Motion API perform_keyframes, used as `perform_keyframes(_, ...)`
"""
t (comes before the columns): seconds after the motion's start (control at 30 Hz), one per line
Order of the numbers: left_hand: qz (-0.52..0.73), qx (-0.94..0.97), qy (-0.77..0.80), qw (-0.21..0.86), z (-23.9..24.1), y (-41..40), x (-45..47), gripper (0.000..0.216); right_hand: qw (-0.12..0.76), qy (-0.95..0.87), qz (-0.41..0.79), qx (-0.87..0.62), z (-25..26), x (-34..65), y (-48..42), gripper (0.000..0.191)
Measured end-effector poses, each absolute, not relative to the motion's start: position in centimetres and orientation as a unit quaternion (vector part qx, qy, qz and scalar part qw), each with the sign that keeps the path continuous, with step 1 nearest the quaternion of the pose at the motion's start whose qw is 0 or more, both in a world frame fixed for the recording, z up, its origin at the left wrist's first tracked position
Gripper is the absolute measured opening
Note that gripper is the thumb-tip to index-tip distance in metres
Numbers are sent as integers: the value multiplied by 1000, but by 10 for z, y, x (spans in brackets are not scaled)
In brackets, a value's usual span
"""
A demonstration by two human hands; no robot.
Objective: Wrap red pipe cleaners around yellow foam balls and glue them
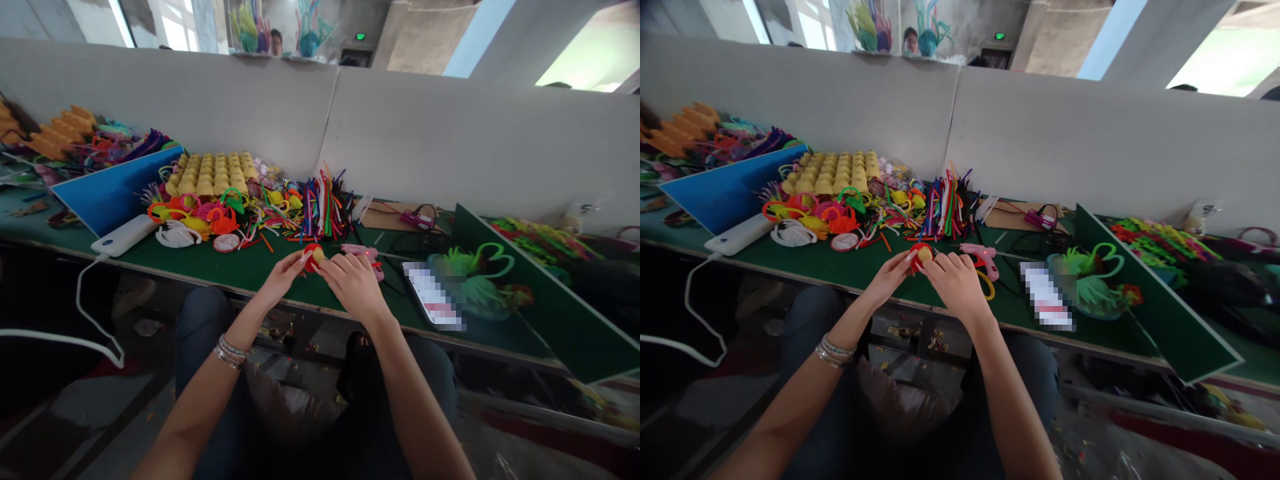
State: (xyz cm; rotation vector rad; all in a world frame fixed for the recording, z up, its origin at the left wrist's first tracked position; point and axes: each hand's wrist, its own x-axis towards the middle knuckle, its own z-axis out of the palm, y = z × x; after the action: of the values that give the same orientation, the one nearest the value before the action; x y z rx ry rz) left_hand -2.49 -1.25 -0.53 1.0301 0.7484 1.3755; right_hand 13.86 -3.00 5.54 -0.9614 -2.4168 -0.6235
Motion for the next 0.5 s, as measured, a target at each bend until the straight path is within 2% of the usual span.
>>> perform_keyframes(0.1, 581, 464, 318, 588, -5, -13, -26, 41, 212, -885, -215, -353, 54, 138, -29, 21)
perform_keyframes(0.23, 560, 537, 319, 545, 0, -18, -32, 50, 234, -888, -179, -355, 52, 139, -29, 22)
perform_keyframes(0.33, 534, 611, 325, 486, 4, -21, -37, 63, 258, -887, -142, -356, 52, 141, -28, 23)
perform_keyframes(0.5, 537, 676, 370, 343, 5, -23, -34, 55, 252, -891, -112, -361, 51, 142, -27, 21)
